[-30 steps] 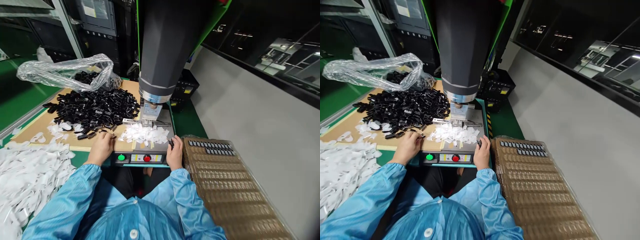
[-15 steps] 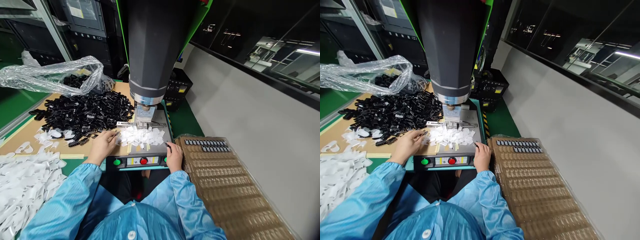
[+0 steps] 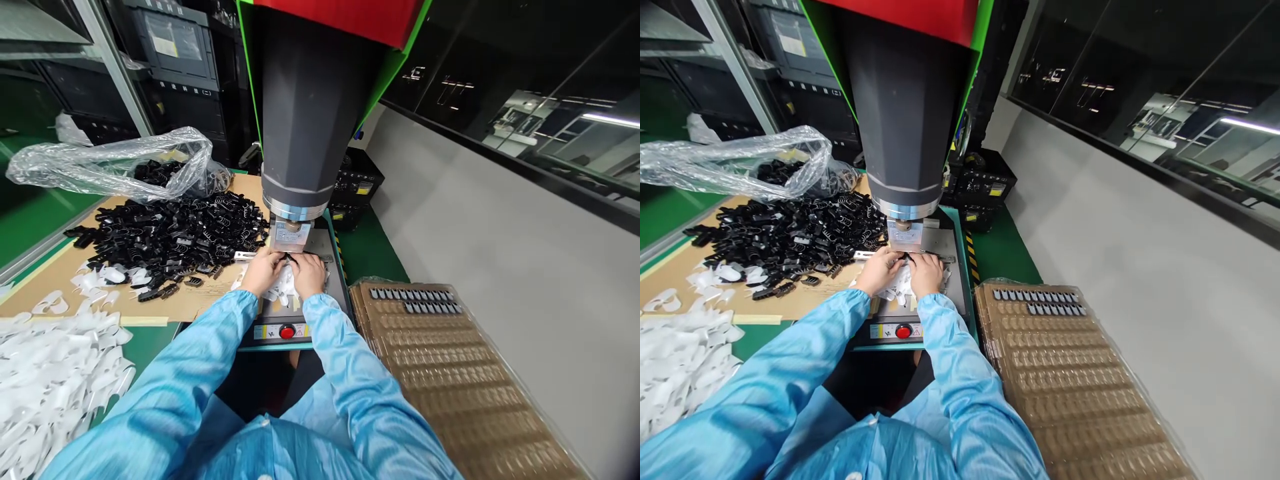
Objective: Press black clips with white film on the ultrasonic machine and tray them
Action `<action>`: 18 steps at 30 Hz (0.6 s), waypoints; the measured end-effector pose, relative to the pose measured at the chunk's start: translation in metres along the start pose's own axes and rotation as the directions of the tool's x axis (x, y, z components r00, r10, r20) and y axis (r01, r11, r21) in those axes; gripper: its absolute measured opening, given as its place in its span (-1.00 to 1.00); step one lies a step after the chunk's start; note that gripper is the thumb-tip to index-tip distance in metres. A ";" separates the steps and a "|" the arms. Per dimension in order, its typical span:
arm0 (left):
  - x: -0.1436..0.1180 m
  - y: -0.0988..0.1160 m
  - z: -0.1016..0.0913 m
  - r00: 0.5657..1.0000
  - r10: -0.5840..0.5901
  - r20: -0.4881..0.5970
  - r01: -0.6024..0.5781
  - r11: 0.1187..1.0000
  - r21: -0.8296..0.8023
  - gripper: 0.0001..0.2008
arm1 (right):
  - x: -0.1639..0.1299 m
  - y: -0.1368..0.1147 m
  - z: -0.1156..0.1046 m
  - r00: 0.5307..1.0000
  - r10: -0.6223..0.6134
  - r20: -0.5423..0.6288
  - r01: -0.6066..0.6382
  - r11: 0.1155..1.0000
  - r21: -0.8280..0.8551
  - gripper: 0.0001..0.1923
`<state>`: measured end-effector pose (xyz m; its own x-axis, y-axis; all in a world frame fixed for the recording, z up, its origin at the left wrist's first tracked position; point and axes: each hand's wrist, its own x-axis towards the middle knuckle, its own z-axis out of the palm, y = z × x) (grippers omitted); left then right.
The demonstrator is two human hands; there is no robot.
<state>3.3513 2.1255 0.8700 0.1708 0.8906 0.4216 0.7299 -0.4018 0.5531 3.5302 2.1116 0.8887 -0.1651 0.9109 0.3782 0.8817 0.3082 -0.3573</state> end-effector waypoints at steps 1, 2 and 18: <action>-0.001 -0.001 0.000 1.000 0.023 0.012 -0.023 0.999 0.029 -0.66 | -0.002 -0.001 0.001 1.000 -0.019 0.000 0.019 1.000 -0.019 -0.64; -0.002 -0.002 -0.001 0.999 0.043 0.028 -0.045 0.997 0.061 -0.65 | -0.005 -0.003 0.000 0.999 -0.044 0.005 0.045 0.998 -0.040 -0.63; -0.030 0.024 -0.056 0.995 -0.089 0.049 0.083 0.989 0.120 -0.52 | -0.022 0.019 -0.043 0.962 -0.252 -0.101 0.263 0.959 0.108 -0.52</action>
<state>3.3266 2.0769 0.9113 0.1372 0.9321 0.3351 0.8158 -0.2982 0.4955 3.5691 2.0856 0.9104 -0.3367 0.7710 0.5405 0.7543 0.5644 -0.3353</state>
